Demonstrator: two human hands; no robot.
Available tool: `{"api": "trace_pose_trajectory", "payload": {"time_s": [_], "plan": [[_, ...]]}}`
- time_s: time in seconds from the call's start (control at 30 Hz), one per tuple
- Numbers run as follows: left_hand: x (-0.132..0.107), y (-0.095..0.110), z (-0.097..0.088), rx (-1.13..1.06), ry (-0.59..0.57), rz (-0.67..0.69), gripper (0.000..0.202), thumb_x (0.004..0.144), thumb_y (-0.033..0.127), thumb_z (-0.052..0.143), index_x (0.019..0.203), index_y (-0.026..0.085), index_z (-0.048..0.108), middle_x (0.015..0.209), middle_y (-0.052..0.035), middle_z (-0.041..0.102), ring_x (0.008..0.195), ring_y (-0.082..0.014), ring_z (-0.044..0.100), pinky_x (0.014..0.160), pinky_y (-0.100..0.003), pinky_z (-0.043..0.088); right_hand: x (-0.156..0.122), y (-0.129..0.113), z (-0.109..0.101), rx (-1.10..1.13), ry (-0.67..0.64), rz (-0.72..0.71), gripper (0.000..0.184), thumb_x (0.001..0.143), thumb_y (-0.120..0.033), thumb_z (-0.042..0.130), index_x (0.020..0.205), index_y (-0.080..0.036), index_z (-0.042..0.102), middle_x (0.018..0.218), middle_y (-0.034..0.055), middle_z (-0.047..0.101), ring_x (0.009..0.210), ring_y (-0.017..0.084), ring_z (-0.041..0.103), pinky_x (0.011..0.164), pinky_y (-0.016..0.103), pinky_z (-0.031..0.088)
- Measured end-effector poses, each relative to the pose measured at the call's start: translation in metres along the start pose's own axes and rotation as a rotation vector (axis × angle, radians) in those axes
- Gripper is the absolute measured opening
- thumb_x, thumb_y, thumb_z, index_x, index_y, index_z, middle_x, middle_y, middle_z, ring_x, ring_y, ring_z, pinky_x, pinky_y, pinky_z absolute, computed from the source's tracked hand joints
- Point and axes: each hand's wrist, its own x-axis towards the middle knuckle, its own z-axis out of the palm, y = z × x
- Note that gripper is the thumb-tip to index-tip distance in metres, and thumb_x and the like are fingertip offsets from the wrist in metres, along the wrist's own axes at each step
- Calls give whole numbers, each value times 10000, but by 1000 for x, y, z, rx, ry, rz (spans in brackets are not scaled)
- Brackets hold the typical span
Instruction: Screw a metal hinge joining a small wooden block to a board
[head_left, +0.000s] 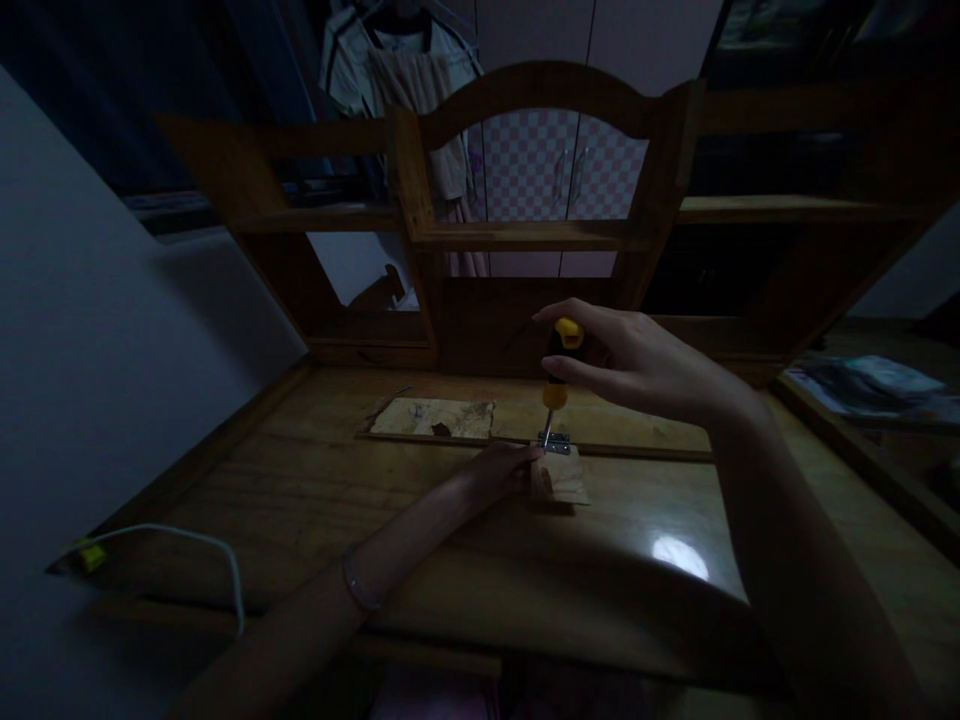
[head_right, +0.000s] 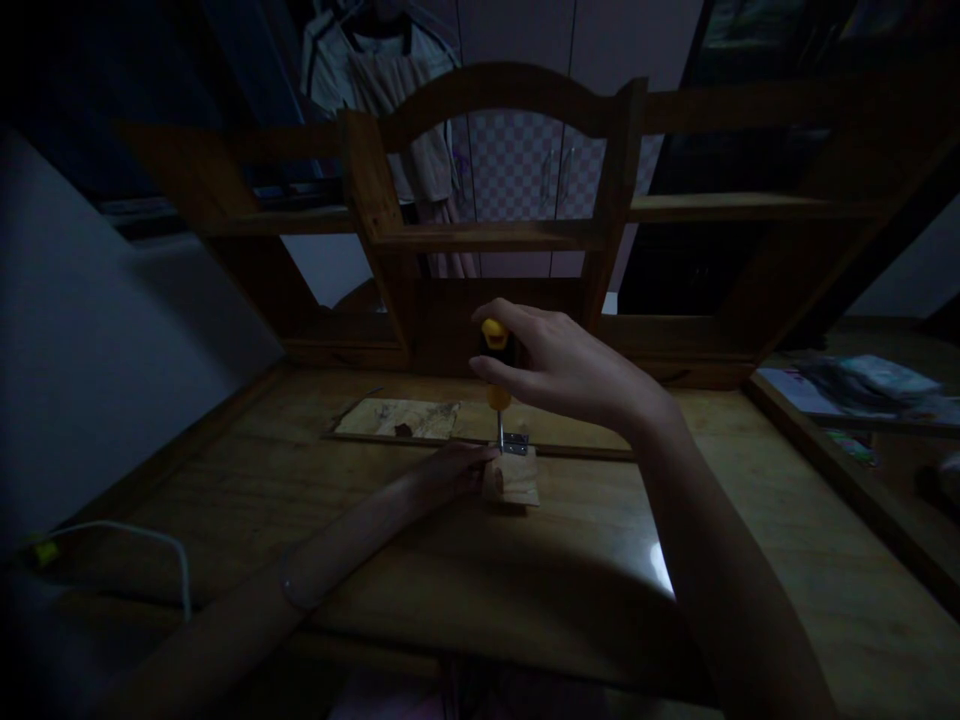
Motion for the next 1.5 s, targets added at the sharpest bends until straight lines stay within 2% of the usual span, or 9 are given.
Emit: {"api": "trace_pose_trajectory", "payload": {"time_s": [0.1, 0.17, 0.27, 0.4, 0.7, 0.83, 1.07, 1.27, 1.5], "plan": [[-1, -1, -4, 3, -48, 17, 350, 776, 312, 809, 1025, 72, 757, 1138, -175, 730, 948, -207, 713, 856, -283, 559, -1, -1, -3, 6, -7, -29, 406, 937, -330, 556, 1323, -209, 594, 1259, 94, 663, 1060, 254, 640, 867, 370, 486], [1, -4, -7, -2, -75, 30, 323, 787, 301, 801, 1019, 80, 758, 1166, -174, 723, 995, -225, 707, 902, -309, 556, -1, -2, -4, 10, -6, -31, 403, 938, -310, 555, 1322, -197, 602, 1201, 89, 687, 984, 230, 663, 833, 346, 487], [7, -8, -12, -13, -77, 18, 320, 792, 289, 798, 1022, 72, 750, 1155, -181, 724, 991, -232, 712, 913, -322, 558, 0, -3, -1, 14, 18, -39, 400, 958, -326, 549, 1339, -207, 592, 1131, 66, 710, 822, 177, 670, 771, 311, 478], [11, -10, -13, -45, -42, -7, 335, 776, 257, 812, 1034, 56, 737, 1114, -185, 733, 921, -215, 726, 865, -305, 574, 3, -2, 4, -4, 75, -72, 350, 985, -387, 534, 1270, -212, 638, 1158, 74, 702, 925, 199, 666, 823, 320, 476], [6, -4, -7, -59, -39, -1, 276, 799, 215, 779, 1017, 52, 738, 1145, -196, 725, 963, -226, 724, 873, -310, 575, 1, -1, 2, -71, 51, -17, 608, 926, -275, 564, 1513, -162, 451, 1253, 116, 656, 1057, 245, 640, 915, 359, 473], [10, -7, -10, -77, -26, -24, 293, 782, 216, 795, 1021, 57, 734, 1097, -179, 741, 906, -213, 733, 844, -303, 582, 2, -1, 5, -94, 100, 2, 520, 958, -363, 557, 1440, -169, 542, 1143, 102, 706, 982, 234, 663, 878, 350, 480], [5, -4, -8, -63, -24, -32, 286, 803, 227, 784, 1028, 56, 737, 1114, -185, 736, 931, -221, 729, 841, -308, 586, -1, 1, 1, -138, 69, 19, 585, 936, -333, 538, 1483, -132, 483, 1242, 143, 659, 1086, 272, 637, 941, 402, 478], [5, -2, -6, -72, -2, -27, 237, 811, 174, 758, 1008, 44, 741, 1068, -174, 748, 873, -196, 727, 819, -288, 589, 0, 1, 6, -189, 124, 7, 496, 991, -424, 515, 1399, -143, 552, 1240, 136, 686, 1075, 267, 669, 931, 386, 486], [10, -9, -13, -75, -25, -29, 310, 781, 240, 812, 1023, 62, 736, 1099, -170, 739, 907, -209, 727, 866, -321, 583, 0, -1, 8, -355, 86, 120, 487, 1004, -565, 409, 1186, -155, 596, 969, 117, 724, 874, 295, 693, 777, 394, 474]]}}
